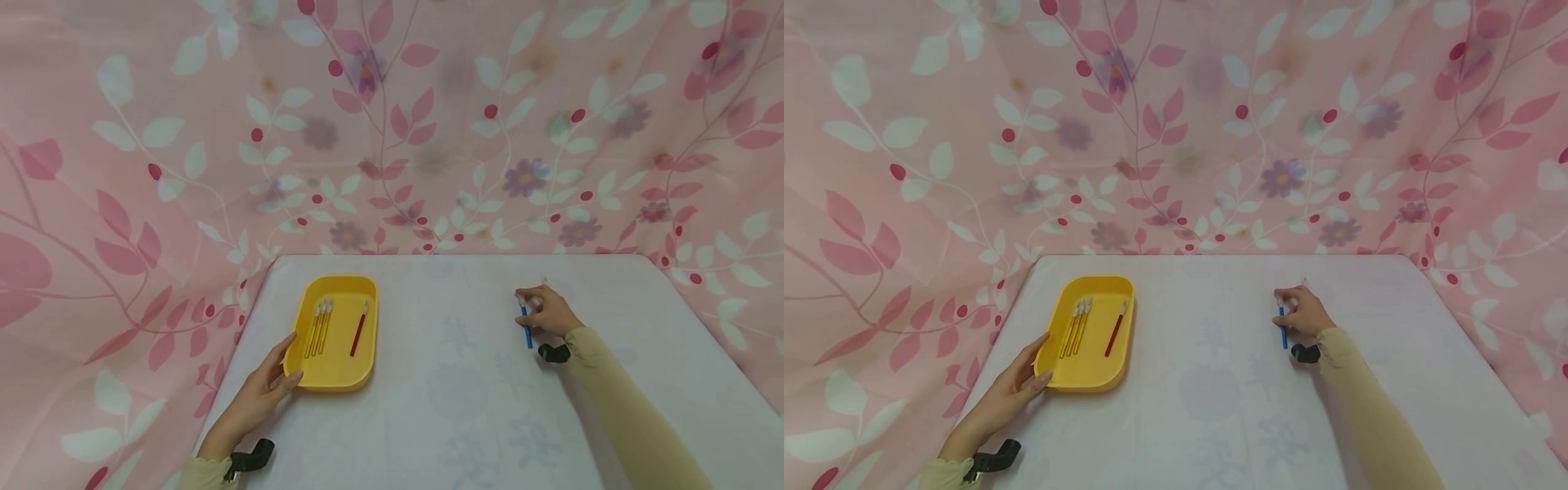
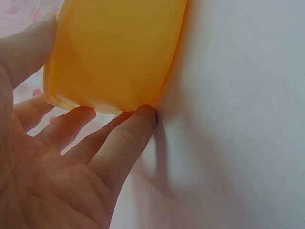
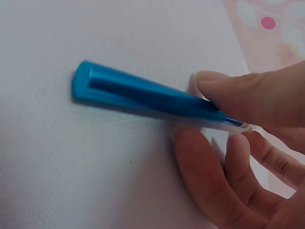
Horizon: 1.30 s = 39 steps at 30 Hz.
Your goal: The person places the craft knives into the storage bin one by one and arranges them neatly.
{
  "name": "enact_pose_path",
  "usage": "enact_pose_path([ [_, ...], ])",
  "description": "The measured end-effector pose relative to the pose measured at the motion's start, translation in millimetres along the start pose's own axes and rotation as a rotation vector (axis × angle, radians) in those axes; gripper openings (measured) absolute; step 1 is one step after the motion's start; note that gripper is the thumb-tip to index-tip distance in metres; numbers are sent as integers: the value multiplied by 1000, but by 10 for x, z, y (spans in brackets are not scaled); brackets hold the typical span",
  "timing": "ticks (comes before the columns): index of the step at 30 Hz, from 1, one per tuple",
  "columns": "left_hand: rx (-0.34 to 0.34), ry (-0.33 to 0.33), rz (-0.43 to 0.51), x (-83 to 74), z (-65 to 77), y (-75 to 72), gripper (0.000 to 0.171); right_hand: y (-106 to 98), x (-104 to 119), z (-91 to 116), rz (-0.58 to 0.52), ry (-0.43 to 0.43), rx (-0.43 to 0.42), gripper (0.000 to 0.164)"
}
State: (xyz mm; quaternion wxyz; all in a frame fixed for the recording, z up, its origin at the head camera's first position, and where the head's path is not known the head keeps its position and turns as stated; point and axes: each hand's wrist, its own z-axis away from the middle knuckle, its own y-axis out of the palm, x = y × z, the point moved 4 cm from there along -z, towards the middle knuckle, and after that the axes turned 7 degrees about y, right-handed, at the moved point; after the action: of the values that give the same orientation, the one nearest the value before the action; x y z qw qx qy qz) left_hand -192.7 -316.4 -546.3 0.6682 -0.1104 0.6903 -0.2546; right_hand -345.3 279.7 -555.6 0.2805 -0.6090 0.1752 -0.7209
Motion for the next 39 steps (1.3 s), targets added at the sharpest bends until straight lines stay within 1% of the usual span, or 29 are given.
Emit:
enact_pose_path([
  [6,2,0,1,14,-7,3,84,8,30,53,-10,-5,-14,69],
  [11,-2,0,1,7,-10,0,84,-3,-2,52,-20,-34,-21,70],
  [16,-3,2,8,-3,-10,-6,85,5,42,99,-75,-51,-10,72],
  [21,-5,5,15,-2,-8,-7,85,40,201,181,-190,-96,42,76],
  [26,-14,24,1,11,-6,-7,85,69,361,217,-272,-146,101,79],
  [32,-15,31,4,0,0,-9,85,99,582,265,-329,-227,137,73],
  [39,-3,15,-3,21,-2,-4,85,170,921,361,-365,-268,159,70],
])
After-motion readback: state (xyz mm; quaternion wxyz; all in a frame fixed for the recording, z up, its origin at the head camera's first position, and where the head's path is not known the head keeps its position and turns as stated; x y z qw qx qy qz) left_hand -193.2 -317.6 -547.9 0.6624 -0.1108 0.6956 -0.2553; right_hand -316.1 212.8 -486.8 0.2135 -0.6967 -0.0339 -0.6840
